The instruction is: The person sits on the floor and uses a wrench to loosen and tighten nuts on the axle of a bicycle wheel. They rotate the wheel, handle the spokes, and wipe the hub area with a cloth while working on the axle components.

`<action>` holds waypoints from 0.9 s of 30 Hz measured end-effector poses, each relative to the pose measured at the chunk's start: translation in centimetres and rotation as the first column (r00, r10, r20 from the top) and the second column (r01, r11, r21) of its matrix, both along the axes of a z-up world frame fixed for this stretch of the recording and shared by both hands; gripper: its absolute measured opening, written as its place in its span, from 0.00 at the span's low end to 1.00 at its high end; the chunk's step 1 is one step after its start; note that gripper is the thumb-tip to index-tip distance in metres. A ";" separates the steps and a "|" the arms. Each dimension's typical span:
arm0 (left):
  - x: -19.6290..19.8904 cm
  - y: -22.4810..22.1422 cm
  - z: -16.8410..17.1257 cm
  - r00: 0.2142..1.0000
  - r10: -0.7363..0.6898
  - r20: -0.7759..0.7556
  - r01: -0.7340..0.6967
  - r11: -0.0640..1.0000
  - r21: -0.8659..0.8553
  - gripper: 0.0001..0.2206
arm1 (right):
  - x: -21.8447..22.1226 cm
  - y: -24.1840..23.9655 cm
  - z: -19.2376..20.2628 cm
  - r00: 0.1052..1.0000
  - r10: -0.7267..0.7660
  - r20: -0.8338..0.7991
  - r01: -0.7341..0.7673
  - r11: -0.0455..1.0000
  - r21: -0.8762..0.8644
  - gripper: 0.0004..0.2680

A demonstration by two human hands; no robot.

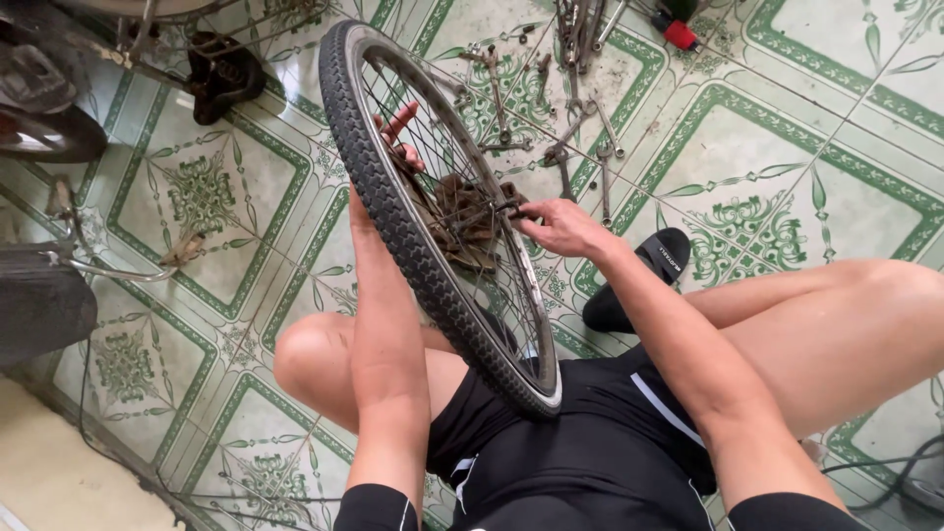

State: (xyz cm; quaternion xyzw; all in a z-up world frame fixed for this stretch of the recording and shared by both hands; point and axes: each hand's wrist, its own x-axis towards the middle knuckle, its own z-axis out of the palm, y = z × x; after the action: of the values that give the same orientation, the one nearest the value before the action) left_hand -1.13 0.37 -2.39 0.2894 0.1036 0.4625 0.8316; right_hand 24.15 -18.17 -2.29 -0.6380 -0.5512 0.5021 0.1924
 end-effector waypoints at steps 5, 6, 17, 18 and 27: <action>-0.8 0.8 -0.8 0.994 -0.095 0.054 0.088 0.987 0.133 0.26 | 0.4 -0.6 0.6 0.964 -0.097 -0.249 0.039 0.973 -0.228 0.16; -0.9 1.0 -1.0 0.993 -0.109 0.055 0.101 0.987 0.125 0.26 | 0.5 -0.7 0.8 0.954 -0.112 -0.278 0.044 0.969 -0.242 0.16; -1.6 1.8 -2.1 0.997 -0.075 0.022 0.074 0.996 0.055 0.17 | -0.9 -1.2 3.0 0.918 -0.261 -0.299 0.170 0.939 -0.299 0.13; -1.5 1.6 -1.9 0.997 -0.077 0.024 0.076 0.996 0.056 0.17 | -1.6 -1.0 3.3 0.861 -0.364 -0.355 0.232 0.902 -0.363 0.13; -0.6 1.4 -0.6 0.996 -0.076 0.041 0.074 0.996 0.057 0.16 | -2.1 -2.5 6.3 0.961 -0.274 -0.032 0.275 0.962 0.012 0.25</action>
State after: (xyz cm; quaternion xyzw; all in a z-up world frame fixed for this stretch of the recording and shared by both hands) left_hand -1.74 1.76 -3.04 0.3062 0.0619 0.4398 0.8420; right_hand 22.07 -20.63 4.03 -0.6990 -0.4586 0.4758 0.2735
